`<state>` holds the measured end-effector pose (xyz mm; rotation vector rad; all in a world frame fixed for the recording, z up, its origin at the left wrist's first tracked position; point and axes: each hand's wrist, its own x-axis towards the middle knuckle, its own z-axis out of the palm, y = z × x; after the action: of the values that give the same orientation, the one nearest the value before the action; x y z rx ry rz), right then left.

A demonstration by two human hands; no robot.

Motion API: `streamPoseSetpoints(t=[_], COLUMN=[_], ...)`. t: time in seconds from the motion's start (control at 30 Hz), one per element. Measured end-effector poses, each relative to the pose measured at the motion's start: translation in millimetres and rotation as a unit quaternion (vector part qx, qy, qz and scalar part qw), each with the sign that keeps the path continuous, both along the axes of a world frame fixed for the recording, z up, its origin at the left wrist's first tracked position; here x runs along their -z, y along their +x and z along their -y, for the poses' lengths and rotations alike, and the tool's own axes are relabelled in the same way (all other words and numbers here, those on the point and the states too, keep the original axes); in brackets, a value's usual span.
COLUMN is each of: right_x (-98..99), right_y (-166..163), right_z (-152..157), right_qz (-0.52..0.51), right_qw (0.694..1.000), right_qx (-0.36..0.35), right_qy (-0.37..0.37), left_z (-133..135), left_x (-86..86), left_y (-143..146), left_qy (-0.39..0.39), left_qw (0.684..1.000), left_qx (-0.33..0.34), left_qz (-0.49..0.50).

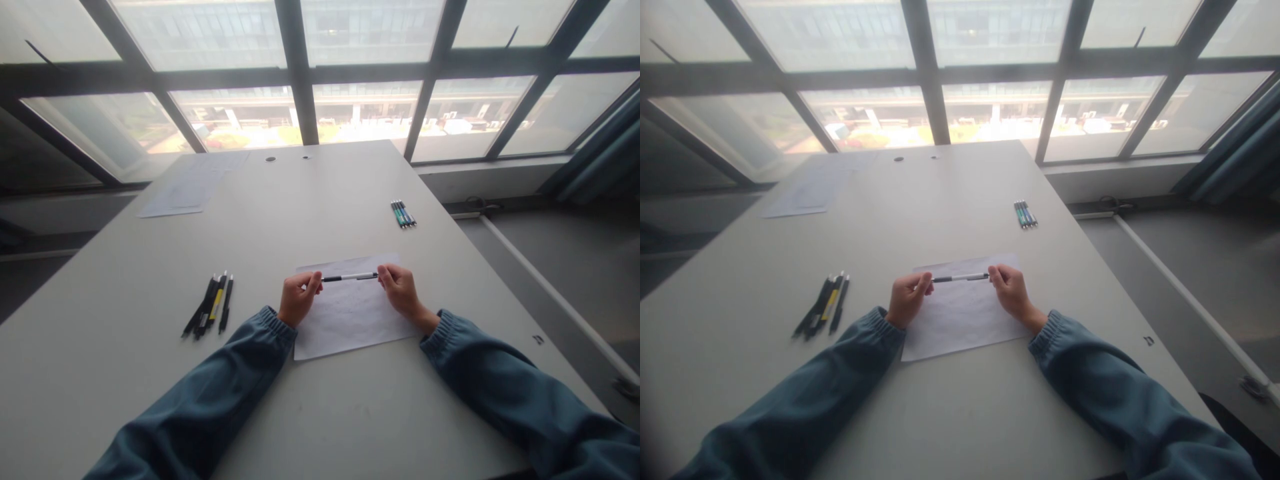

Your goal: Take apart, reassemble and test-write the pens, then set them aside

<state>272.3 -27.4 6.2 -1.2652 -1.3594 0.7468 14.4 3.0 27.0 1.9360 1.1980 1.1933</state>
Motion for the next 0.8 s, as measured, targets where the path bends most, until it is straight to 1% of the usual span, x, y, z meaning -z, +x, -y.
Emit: streamPoseSetpoints(t=[0.23,0.53,0.8], right_x=[1.8,0.4,0.7], right_y=[0.3,-0.3,-0.6], right_z=[-0.4,-0.1,-0.9], right_qz=[0.005,0.022,0.021], right_qw=[1.000,1.000,1.000], right_qx=[-0.003,0.004,-0.006], right_qy=[0.000,-0.001,-0.006], left_z=[0.5,-0.9,-1.1], left_x=[-1.9,4.9,2.8], left_y=[0.6,-2.8,-2.1], left_qy=[0.004,-0.021,-0.015], left_qw=[1.000,1.000,1.000], left_qx=[0.004,0.002,0.009], left_qz=[0.006,0.004,0.009])
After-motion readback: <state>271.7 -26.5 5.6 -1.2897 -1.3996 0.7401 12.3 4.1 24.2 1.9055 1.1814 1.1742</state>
